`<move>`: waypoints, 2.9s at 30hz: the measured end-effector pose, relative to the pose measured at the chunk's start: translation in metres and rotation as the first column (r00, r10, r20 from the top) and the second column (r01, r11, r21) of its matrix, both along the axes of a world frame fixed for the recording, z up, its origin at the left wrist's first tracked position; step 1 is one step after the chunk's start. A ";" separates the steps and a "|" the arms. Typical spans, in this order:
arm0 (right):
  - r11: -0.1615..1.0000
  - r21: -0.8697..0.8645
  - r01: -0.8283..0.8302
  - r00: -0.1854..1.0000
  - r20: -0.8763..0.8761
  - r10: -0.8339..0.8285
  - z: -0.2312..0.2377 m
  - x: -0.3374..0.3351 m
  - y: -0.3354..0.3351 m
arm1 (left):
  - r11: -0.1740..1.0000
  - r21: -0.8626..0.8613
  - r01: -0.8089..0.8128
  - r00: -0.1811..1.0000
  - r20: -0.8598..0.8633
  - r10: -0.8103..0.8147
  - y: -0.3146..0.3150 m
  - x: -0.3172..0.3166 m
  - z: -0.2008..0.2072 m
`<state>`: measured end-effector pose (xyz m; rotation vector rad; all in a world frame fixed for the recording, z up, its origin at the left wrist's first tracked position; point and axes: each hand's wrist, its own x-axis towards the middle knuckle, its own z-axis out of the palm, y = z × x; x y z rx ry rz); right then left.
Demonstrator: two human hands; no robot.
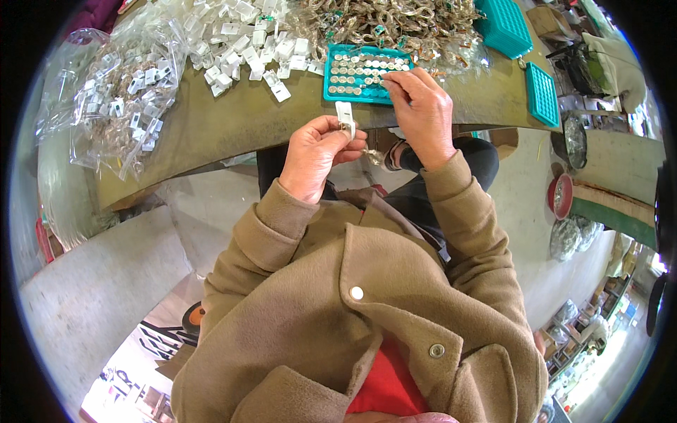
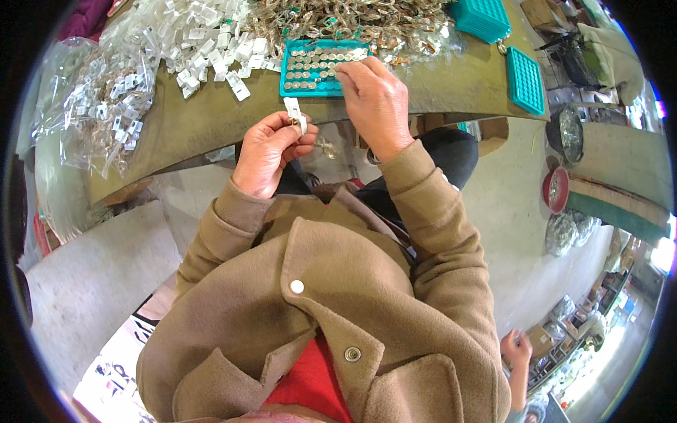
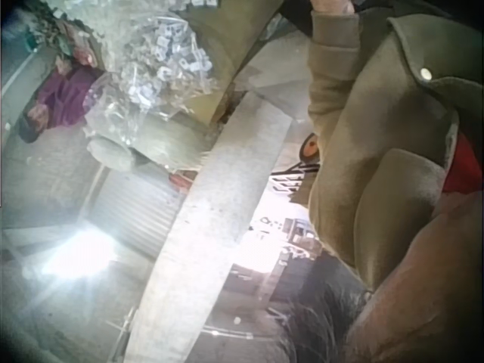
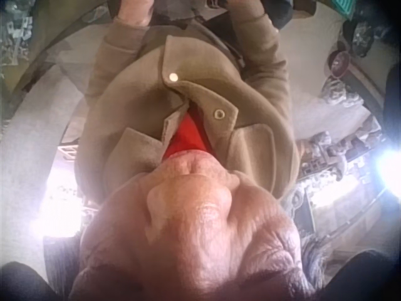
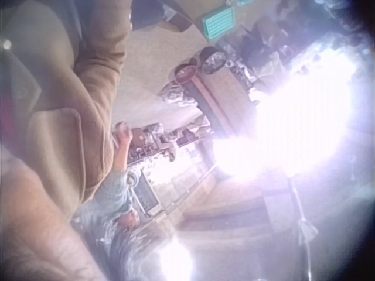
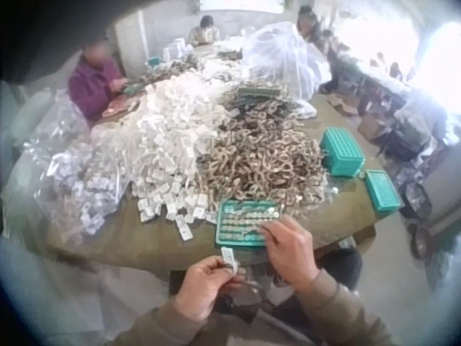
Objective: The person repeatedly picks small white plastic housings and metal contacts from a teal tray, inserts the contacts into the housings, and places the assembled units on the table. The process is repeated continuously with both hands.
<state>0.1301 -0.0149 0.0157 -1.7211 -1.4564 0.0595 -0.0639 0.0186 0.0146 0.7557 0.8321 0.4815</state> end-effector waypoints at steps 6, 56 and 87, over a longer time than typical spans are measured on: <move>0.999 -0.038 -0.008 0.991 0.130 0.013 -0.005 -0.005 0.004 | 0.994 -0.071 -0.088 0.995 0.048 0.092 0.007 -0.004 0.002; 0.952 0.078 -0.296 0.948 -0.101 0.303 0.004 -0.033 -0.012 | 0.994 0.061 -0.086 0.995 0.046 0.083 0.010 -0.001 0.006; 0.975 0.041 -0.218 0.929 -0.297 0.220 0.022 -0.013 -0.023 | 0.999 -0.050 -0.009 0.995 0.103 0.014 0.000 0.018 0.006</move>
